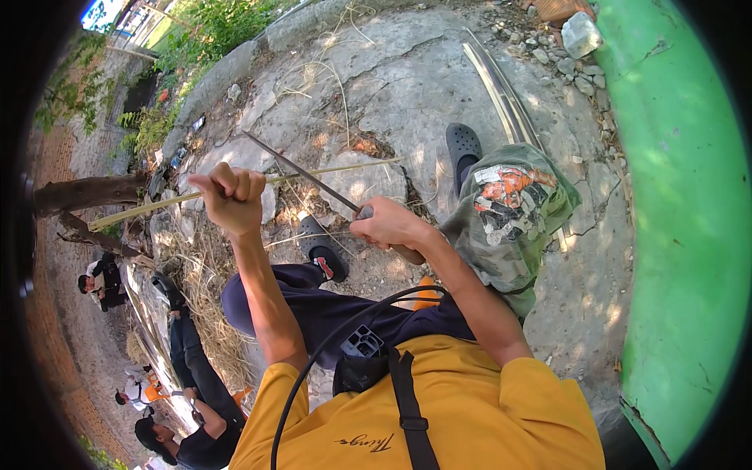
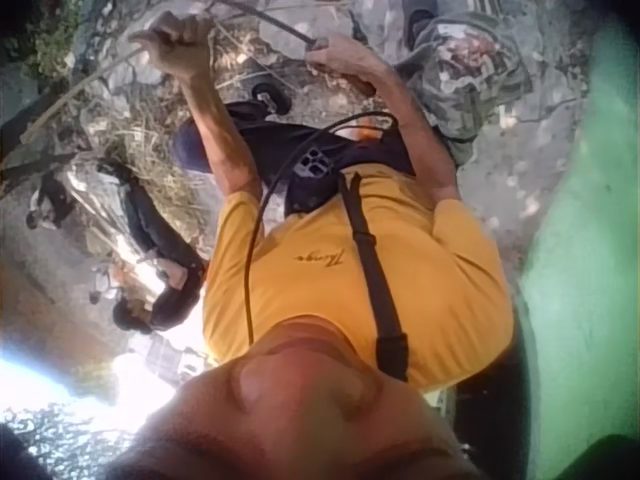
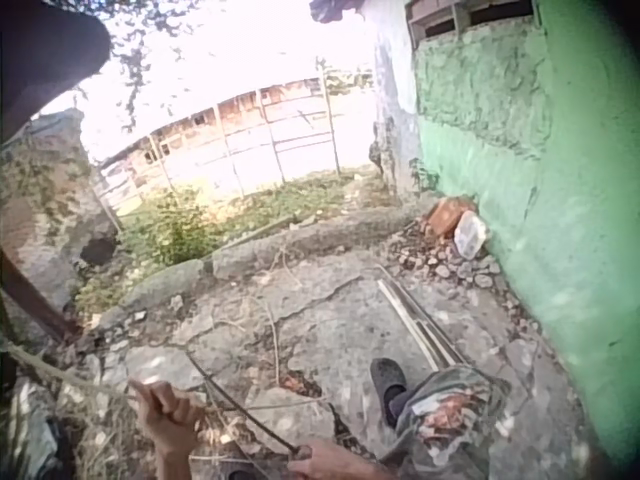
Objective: The person sharpens a knife on a stone and then splits and thins bamboo strips by hand while seated outdoors.
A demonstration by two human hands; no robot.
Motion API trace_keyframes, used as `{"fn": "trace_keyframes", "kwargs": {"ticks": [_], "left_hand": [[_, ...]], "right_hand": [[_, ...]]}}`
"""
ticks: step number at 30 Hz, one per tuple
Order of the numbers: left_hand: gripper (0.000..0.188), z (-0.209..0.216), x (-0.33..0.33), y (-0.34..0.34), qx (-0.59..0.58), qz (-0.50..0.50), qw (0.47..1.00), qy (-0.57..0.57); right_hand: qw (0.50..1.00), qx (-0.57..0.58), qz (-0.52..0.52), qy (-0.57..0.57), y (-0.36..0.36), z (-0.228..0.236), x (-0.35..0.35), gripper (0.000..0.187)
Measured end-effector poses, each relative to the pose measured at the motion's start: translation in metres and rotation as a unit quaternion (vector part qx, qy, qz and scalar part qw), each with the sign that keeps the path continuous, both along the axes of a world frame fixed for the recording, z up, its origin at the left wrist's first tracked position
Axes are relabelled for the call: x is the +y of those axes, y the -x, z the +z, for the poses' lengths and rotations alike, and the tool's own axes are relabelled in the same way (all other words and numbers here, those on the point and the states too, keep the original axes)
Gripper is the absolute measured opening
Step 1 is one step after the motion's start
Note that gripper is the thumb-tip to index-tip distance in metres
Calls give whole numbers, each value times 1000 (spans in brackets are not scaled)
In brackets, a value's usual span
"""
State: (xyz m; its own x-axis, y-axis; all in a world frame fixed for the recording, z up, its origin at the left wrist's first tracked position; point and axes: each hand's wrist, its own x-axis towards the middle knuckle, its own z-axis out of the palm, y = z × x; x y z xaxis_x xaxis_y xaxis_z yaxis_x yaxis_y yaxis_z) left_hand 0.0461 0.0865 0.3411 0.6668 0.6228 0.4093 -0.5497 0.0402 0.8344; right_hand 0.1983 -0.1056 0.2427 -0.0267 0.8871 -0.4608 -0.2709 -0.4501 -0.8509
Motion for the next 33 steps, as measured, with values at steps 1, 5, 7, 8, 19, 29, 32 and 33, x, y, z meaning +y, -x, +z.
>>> {"fn": "trace_keyframes", "kwargs": {"ticks": [1, 5, 7, 8, 19, 29, 32, 33], "left_hand": [[67, 0, 0, -1, -1, 0, 1000, 0], [64, -2, -2, -7, -2, 38, 999, 2], [62, -2, -1, -8, 2, 47, 999, -7], [62, -2, 0, -9, 5, 47, 999, 0], [61, 4, -5, -14, -15, 127, 991, 38], [60, 8, -13, -22, -34, 343, 934, 92], [59, 7, -20, -21, -33, 365, 925, 99], [59, 7, -21, -21, -27, 386, 916, 107]], "right_hand": [[1000, 12, -1, -7, 1, -1, 1, 16], [1000, -14, -18, -1, 10, -30, 3, 18], [999, -22, -40, 19, 14, -56, 5, 18], [997, -30, -62, 40, 14, -67, 4, 19], [993, 88, -47, -66, 40, -32, -3, 8], [973, -104, -81, -189, 75, -14, 2, 13], [981, -87, -76, -155, 69, -21, -3, 15], [985, -96, -75, -126, 66, -25, -4, 17]]}}
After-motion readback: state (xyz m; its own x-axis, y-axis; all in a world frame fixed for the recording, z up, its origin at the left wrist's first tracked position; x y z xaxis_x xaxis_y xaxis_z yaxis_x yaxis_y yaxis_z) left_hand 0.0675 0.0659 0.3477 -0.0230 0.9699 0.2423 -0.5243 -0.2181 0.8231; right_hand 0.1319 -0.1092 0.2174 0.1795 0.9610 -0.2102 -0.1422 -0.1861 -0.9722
